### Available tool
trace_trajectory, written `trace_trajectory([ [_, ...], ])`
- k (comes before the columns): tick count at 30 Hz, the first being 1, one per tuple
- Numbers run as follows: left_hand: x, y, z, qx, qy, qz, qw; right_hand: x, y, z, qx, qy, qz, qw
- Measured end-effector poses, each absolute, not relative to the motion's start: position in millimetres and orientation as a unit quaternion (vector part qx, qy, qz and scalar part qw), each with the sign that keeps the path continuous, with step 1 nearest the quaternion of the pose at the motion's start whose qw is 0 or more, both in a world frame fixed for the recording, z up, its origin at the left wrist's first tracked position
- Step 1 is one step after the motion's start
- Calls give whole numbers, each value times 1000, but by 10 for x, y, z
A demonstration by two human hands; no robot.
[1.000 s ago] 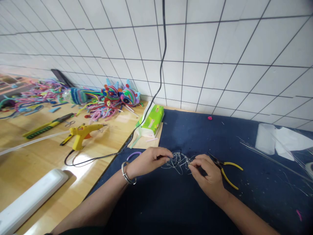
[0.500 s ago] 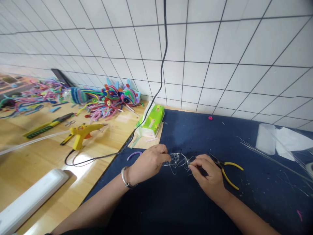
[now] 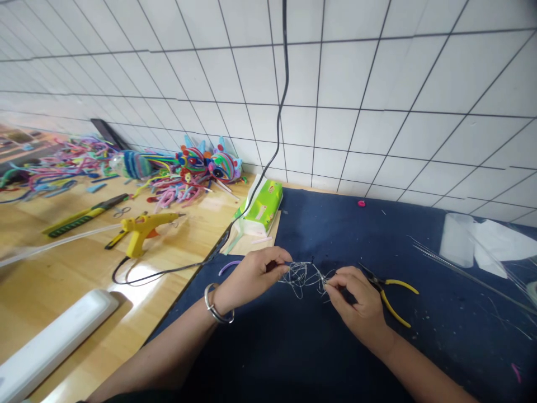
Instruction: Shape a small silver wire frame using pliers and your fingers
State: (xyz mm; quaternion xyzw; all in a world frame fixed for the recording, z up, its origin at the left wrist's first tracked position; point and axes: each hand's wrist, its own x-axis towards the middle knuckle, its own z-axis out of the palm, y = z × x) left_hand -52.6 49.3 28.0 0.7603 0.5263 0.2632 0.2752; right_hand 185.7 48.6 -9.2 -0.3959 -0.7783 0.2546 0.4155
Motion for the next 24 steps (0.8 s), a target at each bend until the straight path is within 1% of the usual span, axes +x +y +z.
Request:
trace_trajectory([
  [3,-539,499,285,740,532,282,300,1855,481,-92,-397,-779,253,413],
  [6,-533,492,278,727,553,288,288,1854,476,-83,-396,-783,255,406],
  [12,-491,471,219,740,567,301,200,1854,481,-94,-384,-787,241,419],
  [19,-471,440,247,751,567,312,132,1855,464,-65,-385,-788,249,411],
  [24,-456,400,207,763,550,333,71,1849,467,-73,-370,-794,226,426],
])
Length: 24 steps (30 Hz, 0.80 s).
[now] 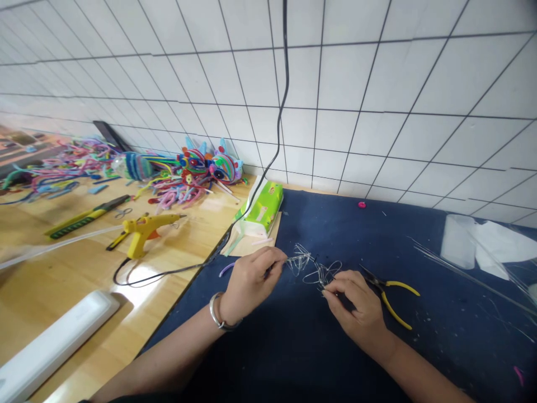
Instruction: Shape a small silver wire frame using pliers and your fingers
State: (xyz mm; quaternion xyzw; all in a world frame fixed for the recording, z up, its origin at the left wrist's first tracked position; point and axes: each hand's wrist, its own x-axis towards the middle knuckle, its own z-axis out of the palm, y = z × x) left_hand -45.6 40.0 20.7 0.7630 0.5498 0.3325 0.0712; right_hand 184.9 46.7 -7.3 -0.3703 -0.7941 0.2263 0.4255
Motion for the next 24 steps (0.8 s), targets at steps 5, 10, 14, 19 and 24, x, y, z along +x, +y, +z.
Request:
trace_trajectory([
  [5,-408,391,166,817,515,247,79,1842,479,-80,-363,-806,219,412],
  [10,-388,371,175,823,521,215,74,1829,470,-79,-348,-827,201,393],
  [14,-384,363,159,816,533,216,62,1819,462,-93,-329,-849,179,373],
  [19,-356,359,117,808,533,237,82,1815,455,-123,-321,-864,162,353],
  [24,-300,332,83,782,544,264,153,1819,445,-161,-318,-869,160,344],
])
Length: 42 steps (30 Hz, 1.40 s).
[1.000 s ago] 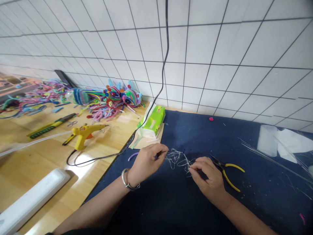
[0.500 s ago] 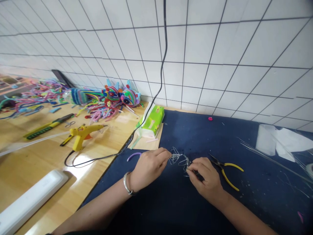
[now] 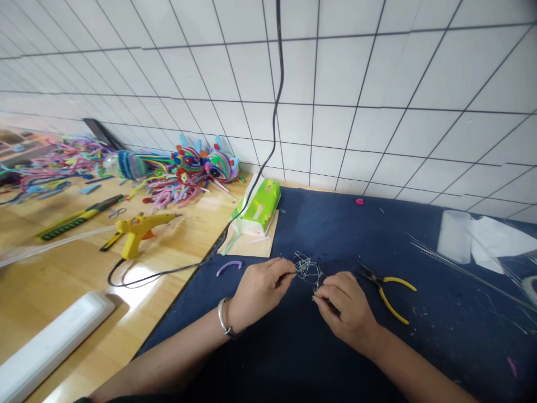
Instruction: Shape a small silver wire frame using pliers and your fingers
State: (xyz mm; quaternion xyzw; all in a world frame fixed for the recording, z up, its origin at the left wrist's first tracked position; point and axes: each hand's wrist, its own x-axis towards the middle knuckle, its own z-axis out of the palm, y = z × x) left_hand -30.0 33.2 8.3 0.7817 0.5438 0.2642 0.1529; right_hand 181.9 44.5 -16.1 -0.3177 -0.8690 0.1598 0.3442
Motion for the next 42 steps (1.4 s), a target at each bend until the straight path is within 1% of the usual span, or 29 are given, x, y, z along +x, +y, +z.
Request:
trace_trajectory([
  [7,-202,285,5,709,578,332,233,1839,439,-213,-333,-867,135,344],
  [13,-142,240,-99,611,592,386,357,1814,418,-225,-345,-869,140,326],
  [17,-92,194,-133,573,584,416,396,1789,413,-239,-351,-856,148,349],
  [22,-19,102,-109,554,584,418,421,1765,399,-261,-364,-836,165,376],
  [26,32,34,-74,559,565,414,444,1744,391,-271,-366,-832,172,380],
  [33,96,-33,-11,592,553,382,446,1747,385,-285,-372,-826,176,385],
  [42,133,-111,-12,624,528,373,440,1750,378,-261,-390,-819,175,382],
])
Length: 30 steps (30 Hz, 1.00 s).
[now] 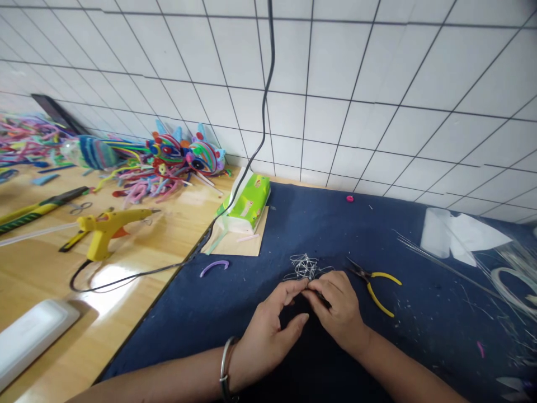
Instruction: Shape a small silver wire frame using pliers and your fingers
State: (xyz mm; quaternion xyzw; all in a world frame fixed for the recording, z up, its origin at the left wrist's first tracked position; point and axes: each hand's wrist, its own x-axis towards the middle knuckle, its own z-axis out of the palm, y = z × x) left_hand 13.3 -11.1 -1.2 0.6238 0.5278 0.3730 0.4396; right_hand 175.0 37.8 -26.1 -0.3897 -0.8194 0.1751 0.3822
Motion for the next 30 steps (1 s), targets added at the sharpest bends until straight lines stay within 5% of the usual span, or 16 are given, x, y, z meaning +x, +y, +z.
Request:
trace_trajectory([
  [30,-41,153,-34,713,538,350,282,1785,434,-104,-444,-791,150,394],
])
